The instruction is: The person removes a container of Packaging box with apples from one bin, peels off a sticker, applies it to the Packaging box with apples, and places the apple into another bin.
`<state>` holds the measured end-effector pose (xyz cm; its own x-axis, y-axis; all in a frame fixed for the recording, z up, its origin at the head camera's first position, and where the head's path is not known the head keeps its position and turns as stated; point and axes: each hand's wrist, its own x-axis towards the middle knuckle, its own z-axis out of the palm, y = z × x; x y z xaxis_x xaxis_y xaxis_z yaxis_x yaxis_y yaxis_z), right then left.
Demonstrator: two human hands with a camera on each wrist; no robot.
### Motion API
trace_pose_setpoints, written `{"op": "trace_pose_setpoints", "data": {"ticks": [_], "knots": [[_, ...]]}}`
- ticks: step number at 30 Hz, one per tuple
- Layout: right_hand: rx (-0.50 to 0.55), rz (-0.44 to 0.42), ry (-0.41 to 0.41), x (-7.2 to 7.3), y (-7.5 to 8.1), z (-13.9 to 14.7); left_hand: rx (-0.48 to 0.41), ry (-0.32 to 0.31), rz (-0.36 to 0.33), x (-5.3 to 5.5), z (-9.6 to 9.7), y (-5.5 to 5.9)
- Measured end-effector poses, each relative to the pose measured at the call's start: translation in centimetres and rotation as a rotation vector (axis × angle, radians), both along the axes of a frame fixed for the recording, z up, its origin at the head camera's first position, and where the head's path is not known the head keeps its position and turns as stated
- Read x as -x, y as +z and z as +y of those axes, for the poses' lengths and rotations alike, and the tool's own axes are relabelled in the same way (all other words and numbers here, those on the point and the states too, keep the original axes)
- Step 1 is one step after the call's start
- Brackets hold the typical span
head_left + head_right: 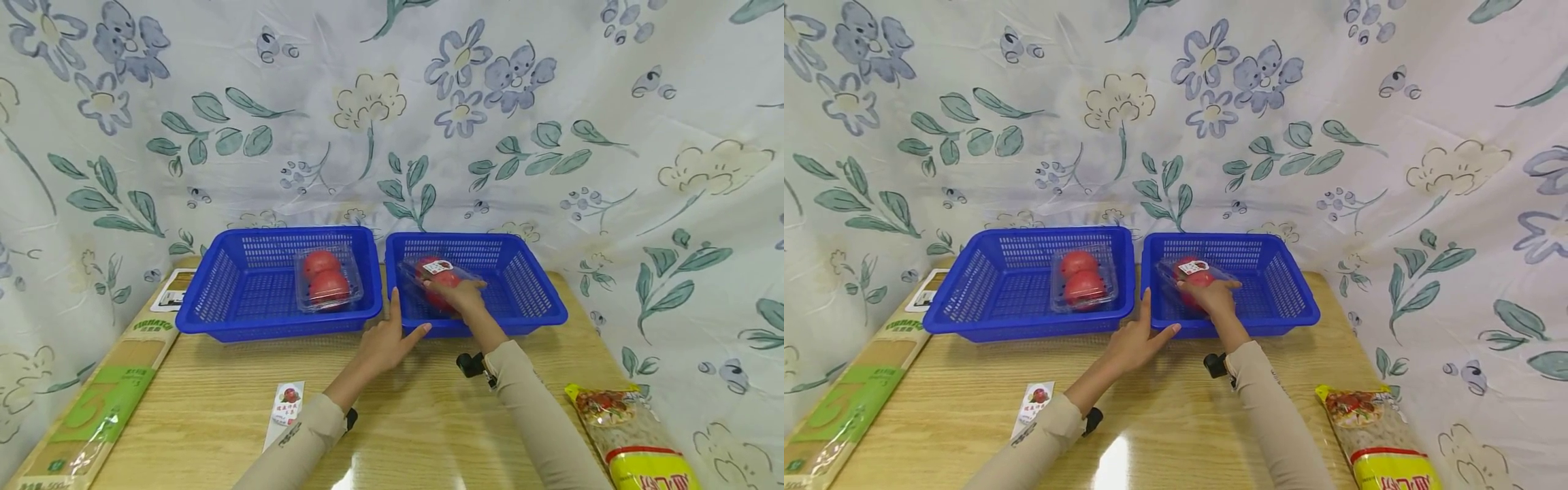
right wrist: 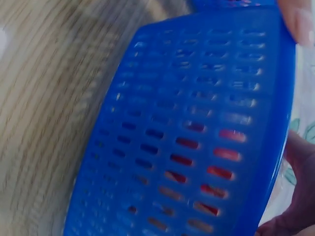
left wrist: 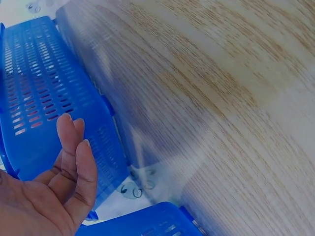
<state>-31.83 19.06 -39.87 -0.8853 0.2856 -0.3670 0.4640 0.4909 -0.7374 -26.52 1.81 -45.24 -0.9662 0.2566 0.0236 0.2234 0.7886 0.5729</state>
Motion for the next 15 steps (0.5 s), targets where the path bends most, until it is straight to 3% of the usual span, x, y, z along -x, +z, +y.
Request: {"op": "trace_pose_setpoints", "data": {"ticks": [5,15], "knots": [[-0.338,0.021,0.131,-0.5,-0.2,0.4,0.013,0.009,0.009,0.0,-0.1,0.0],[-0.550,-0.011,0.223,-1.3,-1.0,0.7,0.017,0.012,0.032,0.0,0.1,0.0]]}}
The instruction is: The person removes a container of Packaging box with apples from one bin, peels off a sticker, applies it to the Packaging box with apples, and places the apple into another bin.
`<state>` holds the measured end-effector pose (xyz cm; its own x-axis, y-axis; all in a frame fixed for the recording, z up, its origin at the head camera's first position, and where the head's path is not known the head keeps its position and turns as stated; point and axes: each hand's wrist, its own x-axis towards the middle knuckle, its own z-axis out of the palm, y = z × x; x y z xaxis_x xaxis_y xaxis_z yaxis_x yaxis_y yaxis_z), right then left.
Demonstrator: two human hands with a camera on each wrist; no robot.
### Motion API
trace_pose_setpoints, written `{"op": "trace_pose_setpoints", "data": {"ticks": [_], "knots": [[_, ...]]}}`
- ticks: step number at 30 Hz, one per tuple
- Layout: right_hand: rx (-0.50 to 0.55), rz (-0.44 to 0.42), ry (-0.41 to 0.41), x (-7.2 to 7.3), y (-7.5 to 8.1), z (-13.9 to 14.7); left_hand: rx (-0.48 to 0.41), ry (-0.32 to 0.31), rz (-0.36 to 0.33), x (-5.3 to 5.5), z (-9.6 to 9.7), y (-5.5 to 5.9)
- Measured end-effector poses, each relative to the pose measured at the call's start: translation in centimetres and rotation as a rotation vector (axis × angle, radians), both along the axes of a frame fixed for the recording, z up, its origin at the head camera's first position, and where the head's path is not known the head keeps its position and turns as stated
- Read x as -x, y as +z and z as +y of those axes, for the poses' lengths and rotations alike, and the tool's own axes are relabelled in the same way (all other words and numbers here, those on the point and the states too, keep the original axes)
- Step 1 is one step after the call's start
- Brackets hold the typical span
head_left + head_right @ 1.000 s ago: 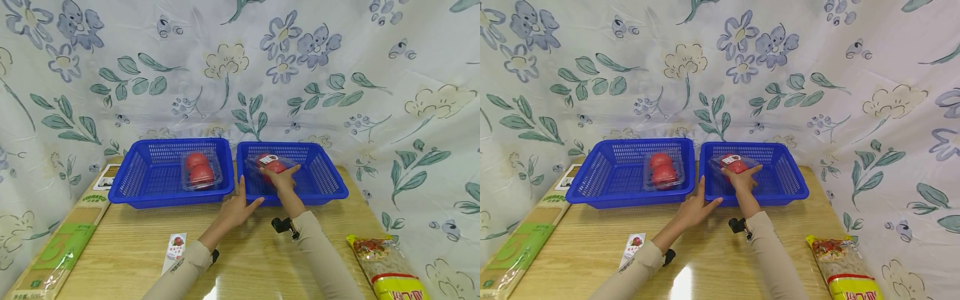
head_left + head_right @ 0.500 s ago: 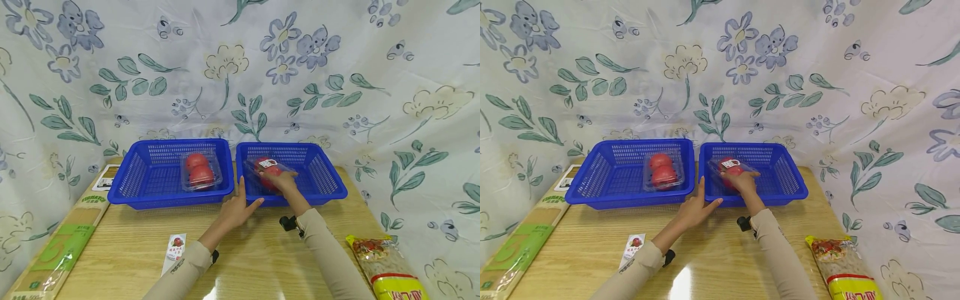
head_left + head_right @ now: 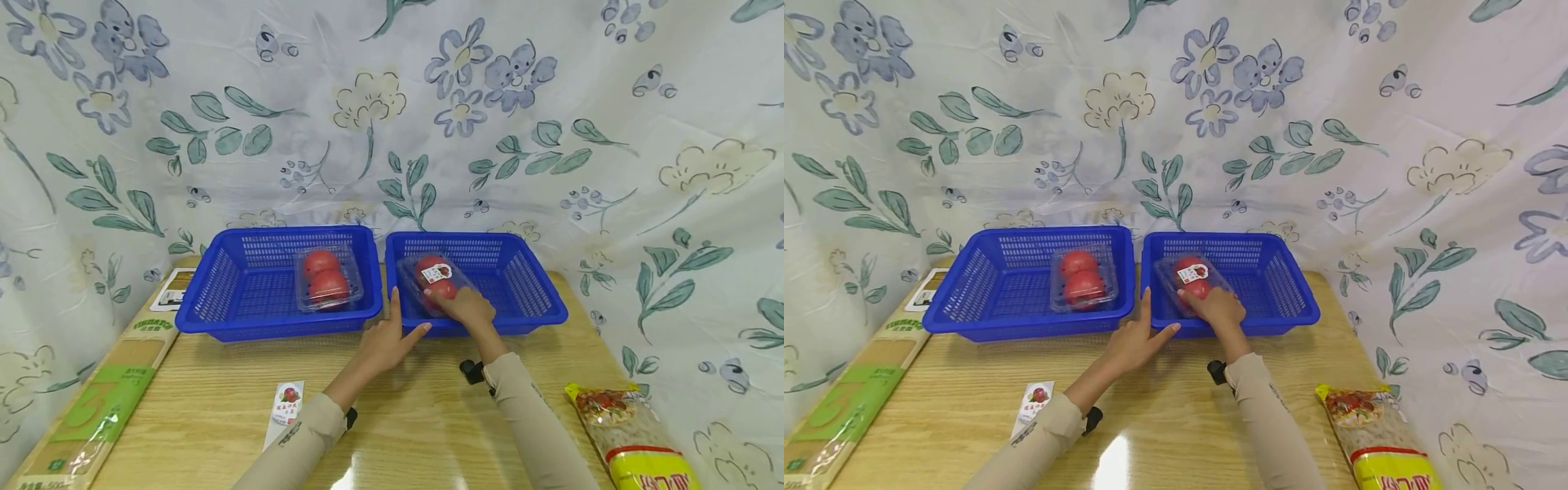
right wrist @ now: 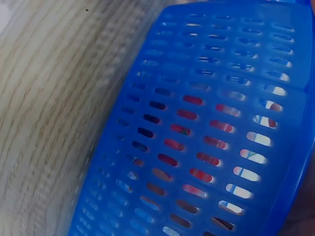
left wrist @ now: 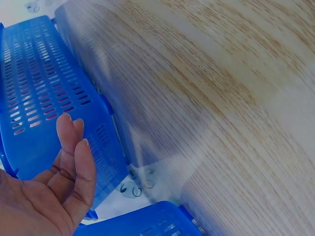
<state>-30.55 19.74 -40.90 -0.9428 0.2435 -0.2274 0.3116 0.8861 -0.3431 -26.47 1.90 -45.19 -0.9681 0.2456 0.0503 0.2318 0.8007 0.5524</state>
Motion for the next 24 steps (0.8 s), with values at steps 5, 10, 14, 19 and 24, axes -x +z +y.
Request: {"op": "trace_pose_setpoints", "data": {"ticks": [5,10,14,19,24], "knots": [[-0.058,0.037,0.005,-0.1,0.0,0.1,0.009,0.007,0.010,0.0,-0.1,0.0],[-0.121,0.148,-0.043,0.2,-0.5,1.7,-0.004,-0.004,-0.008,0.0,0.0,-0.1],[-0.074,0.082,-0.002,0.4,-1.1,3.2,-0.005,-0.016,-0.019,-0.1,0.1,0.0],[0.025,0.039,0.129,0.0,-0.6,3.7,-0.003,-0.022,-0.019,-0.1,0.0,0.0],[0.077,0.071,0.220,0.0,0.0,3.4,-0.011,-0.012,-0.007,-0.1,0.0,0.1]]}}
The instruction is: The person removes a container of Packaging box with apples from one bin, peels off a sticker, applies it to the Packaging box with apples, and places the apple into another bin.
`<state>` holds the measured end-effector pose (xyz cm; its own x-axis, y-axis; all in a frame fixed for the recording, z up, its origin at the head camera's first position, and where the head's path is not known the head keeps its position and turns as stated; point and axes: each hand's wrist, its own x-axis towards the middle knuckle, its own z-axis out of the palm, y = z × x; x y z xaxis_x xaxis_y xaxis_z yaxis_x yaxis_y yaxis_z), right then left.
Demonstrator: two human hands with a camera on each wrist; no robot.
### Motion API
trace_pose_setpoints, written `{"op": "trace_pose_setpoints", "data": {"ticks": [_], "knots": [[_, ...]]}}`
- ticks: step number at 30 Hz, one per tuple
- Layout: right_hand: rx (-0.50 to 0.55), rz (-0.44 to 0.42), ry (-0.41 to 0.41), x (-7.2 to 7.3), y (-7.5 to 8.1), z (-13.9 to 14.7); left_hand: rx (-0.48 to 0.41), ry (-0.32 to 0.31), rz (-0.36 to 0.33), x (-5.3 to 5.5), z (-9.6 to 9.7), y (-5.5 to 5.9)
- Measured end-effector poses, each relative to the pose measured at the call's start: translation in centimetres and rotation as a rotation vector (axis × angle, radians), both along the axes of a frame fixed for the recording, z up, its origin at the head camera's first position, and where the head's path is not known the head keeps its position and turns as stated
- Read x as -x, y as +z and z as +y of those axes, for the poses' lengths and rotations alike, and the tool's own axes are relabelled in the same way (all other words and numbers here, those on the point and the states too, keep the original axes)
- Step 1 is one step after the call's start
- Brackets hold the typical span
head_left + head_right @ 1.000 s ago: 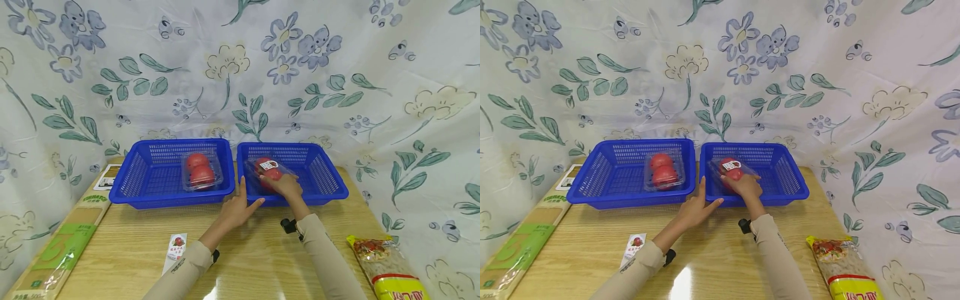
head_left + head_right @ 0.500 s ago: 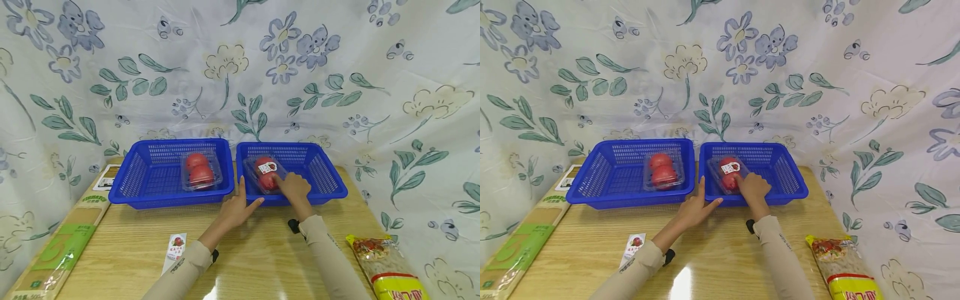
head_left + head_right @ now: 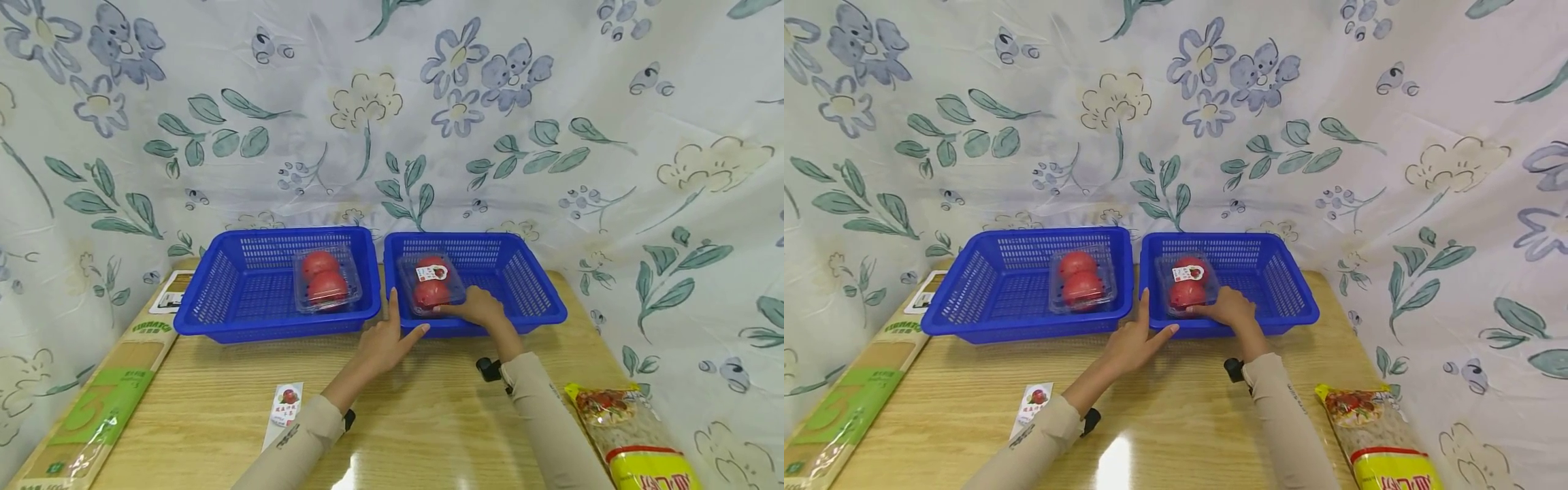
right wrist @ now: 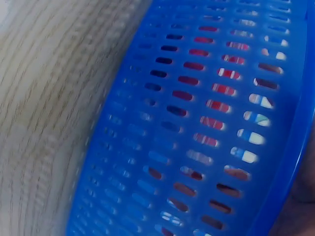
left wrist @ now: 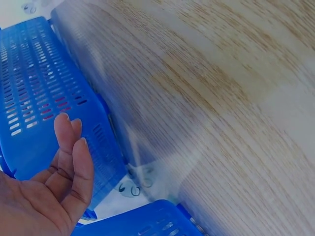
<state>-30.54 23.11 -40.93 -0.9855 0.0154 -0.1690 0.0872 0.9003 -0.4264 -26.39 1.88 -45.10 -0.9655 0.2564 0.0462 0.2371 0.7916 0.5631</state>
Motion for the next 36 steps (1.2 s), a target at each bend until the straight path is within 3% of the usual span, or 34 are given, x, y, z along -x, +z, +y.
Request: {"op": "trace_pose_setpoints", "data": {"ticks": [8,14,17,20,23,26,30,33,36], "knots": [[0.041,0.024,0.027,0.0,-0.2,-0.7,-0.012,-0.013,-0.036,0.0,-0.2,0.1],[0.013,0.067,0.013,0.0,-0.4,-1.1,-0.011,-0.012,-0.043,0.0,-0.5,0.0],[-0.014,0.180,-0.029,-0.1,-0.4,-1.9,-0.004,-0.013,-0.023,-0.1,-0.8,-0.2],[-0.012,0.383,-0.048,-0.3,-0.3,-3.3,-0.019,-0.020,0.005,-0.8,-1.8,0.2],[0.034,0.575,0.005,-0.4,-0.3,-5.1,-0.073,-0.020,0.010,-2.1,-4.0,1.4],[0.074,0.704,0.091,-0.3,-0.2,-7.0,-0.130,0.027,0.050,-3.3,-7.0,2.9],[0.093,0.766,0.180,-0.2,-0.1,-9.3,-0.121,0.153,0.200,-3.6,-10.9,4.7],[0.081,0.766,0.240,-0.1,-0.1,-11.1,-0.067,0.232,0.304,-2.9,-13.9,5.7],[0.049,0.747,0.288,0.1,-0.2,-12.7,0.011,0.284,0.347,-2.1,-17.0,6.2]]}}
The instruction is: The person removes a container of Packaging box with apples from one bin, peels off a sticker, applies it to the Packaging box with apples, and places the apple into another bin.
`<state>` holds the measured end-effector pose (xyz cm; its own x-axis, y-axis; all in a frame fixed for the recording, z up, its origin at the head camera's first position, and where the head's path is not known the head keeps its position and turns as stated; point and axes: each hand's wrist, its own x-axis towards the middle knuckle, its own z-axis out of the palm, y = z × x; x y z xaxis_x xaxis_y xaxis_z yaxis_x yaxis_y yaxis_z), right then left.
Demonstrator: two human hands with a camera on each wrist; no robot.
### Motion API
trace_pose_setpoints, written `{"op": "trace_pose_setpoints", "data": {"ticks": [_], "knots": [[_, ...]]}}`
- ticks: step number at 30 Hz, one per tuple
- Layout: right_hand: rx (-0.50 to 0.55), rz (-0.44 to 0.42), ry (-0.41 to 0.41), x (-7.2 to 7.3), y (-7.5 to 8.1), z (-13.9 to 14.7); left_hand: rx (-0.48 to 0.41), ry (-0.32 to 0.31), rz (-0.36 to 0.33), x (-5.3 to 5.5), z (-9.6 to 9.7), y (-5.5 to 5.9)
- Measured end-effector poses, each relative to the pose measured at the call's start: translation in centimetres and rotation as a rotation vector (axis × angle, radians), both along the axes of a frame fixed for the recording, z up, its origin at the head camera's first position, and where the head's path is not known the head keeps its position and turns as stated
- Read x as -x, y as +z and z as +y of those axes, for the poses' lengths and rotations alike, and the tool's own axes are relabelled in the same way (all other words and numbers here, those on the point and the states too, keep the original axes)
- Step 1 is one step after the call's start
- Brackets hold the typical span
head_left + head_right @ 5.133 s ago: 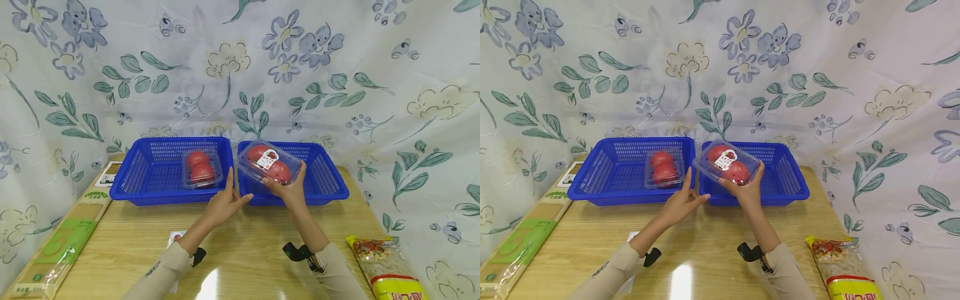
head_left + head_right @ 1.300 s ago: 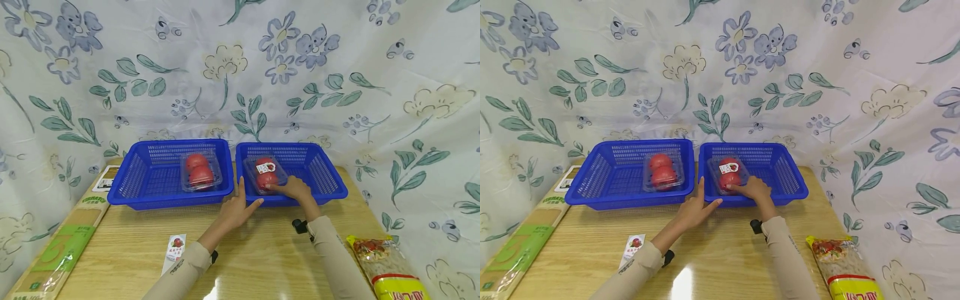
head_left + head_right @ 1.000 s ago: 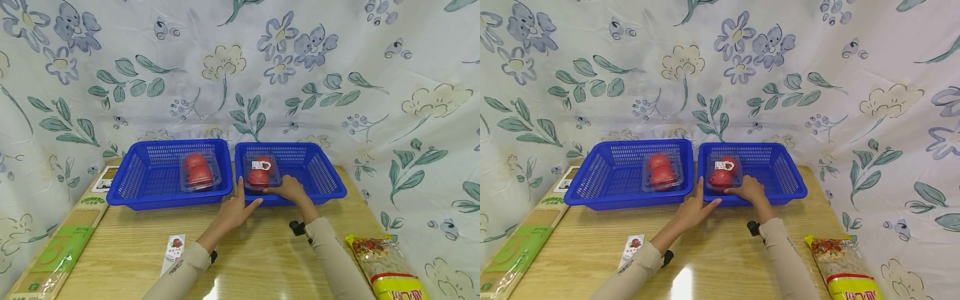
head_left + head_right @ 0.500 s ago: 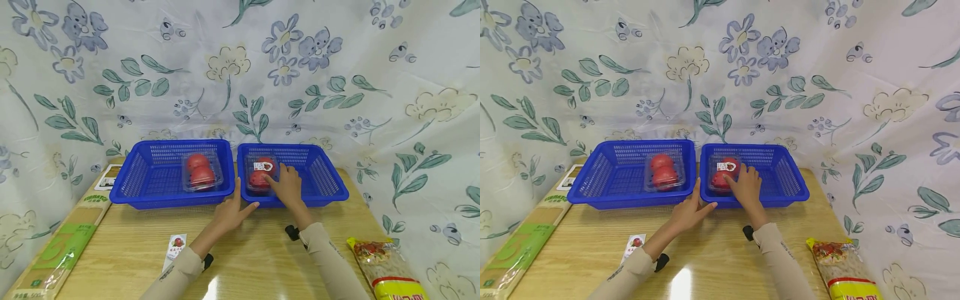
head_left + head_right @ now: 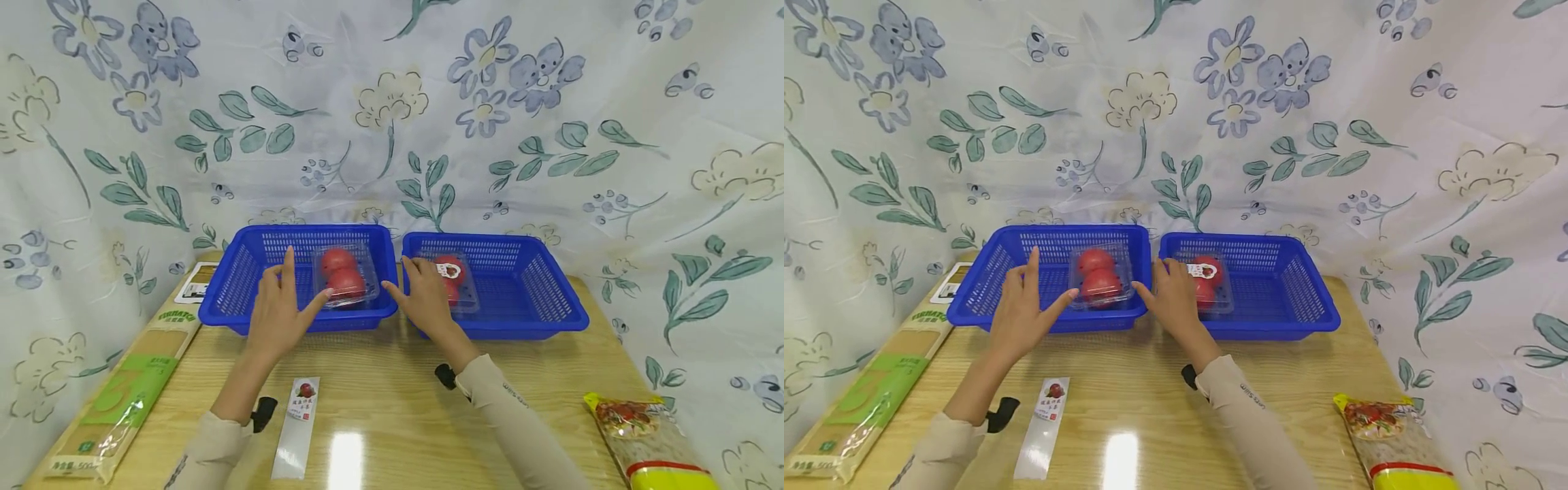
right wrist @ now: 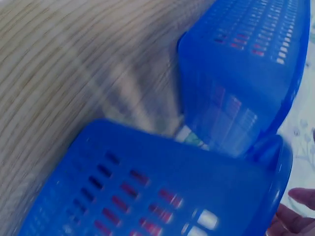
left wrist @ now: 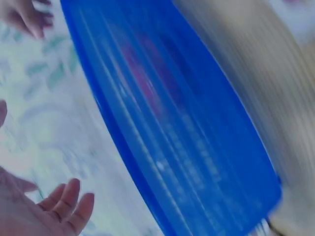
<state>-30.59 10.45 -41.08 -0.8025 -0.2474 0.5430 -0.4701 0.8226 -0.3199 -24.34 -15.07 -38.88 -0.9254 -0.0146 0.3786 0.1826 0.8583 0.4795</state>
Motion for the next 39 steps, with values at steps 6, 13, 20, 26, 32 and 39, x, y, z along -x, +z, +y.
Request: {"op": "trace_pose_setpoints", "data": {"ticks": [6,13,20,26,32,39], "knots": [[-0.044,-0.099,0.060,-0.1,0.0,-1.8,0.088,0.110,-0.125,0.8,-6.4,-0.4],[-0.039,-0.210,0.166,-0.1,0.1,-3.4,0.045,0.206,-0.357,0.9,-12.1,-2.9],[0.069,-0.322,0.246,-0.1,-0.4,-5.0,-0.164,0.107,-0.465,1.1,-13.8,-4.0],[0.030,-0.476,0.222,0.4,0.1,-5.8,-0.146,0.084,-0.485,0.9,-13.9,-3.7],[-0.032,-0.574,0.196,1.5,0.5,-6.5,-0.153,0.077,-0.504,0.9,-14.1,-3.8],[-0.117,-0.649,0.125,2.5,0.9,-7.8,-0.167,0.075,-0.523,0.8,-14.1,-3.9]]}}
